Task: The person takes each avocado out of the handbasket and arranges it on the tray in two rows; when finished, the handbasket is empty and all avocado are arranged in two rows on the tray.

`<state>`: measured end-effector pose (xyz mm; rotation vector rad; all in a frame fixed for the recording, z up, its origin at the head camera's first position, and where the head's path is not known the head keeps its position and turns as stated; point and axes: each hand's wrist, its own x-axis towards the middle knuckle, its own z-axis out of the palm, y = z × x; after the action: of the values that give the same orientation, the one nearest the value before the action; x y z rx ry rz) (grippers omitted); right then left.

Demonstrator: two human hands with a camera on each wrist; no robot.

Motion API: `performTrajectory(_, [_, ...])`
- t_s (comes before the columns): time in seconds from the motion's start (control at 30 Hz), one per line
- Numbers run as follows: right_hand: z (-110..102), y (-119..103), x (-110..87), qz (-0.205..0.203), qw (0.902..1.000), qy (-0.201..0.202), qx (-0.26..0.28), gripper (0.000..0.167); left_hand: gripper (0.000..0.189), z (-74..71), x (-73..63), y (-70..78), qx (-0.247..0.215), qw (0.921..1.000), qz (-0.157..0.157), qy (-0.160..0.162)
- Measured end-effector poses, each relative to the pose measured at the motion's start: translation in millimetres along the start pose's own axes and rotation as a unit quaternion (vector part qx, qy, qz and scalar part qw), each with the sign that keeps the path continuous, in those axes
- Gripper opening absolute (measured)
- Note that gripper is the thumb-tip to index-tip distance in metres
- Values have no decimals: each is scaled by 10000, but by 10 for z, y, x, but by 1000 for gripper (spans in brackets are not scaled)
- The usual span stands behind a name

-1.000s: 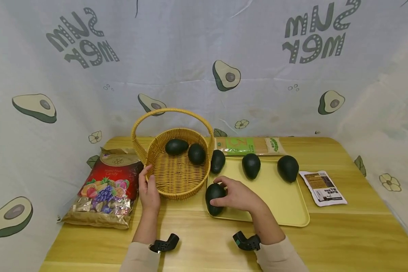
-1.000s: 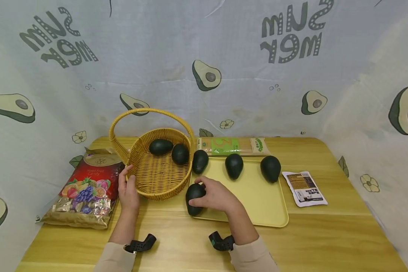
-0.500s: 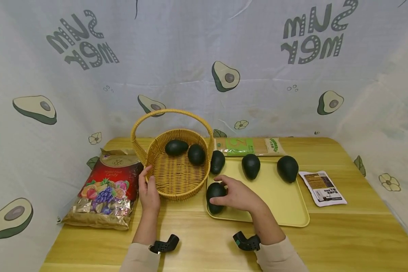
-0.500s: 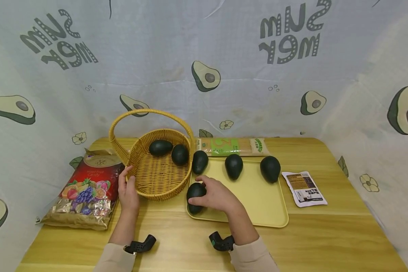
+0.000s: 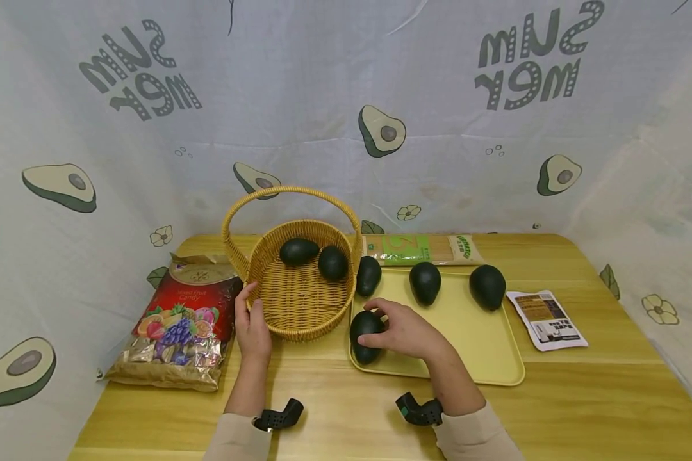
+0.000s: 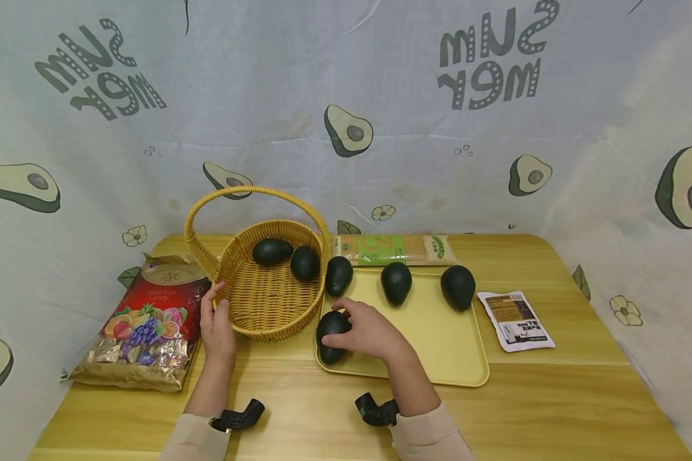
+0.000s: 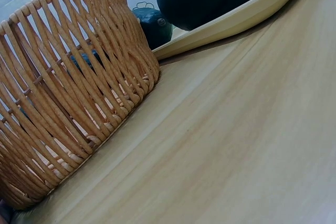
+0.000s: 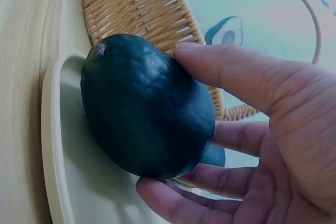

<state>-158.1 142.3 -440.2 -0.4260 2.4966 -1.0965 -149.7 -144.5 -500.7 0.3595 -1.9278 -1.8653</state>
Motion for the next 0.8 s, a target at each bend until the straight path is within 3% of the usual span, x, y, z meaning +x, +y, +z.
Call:
performTrajectory(0.43, [-25,-42,-14,93,9998,149,4,71,39,-4,5,-13,-42,10000,37,-13])
performTrajectory(0.6, [-94,-105,-82,-132,9982,579,-36,66,39,-5,10,-23,-40,10000,45,-14])
performTrajectory(0.8, [-79,-239,-154,-751,9894,1229,199,56,39,-6,10,-25,-23,10000,30,-25])
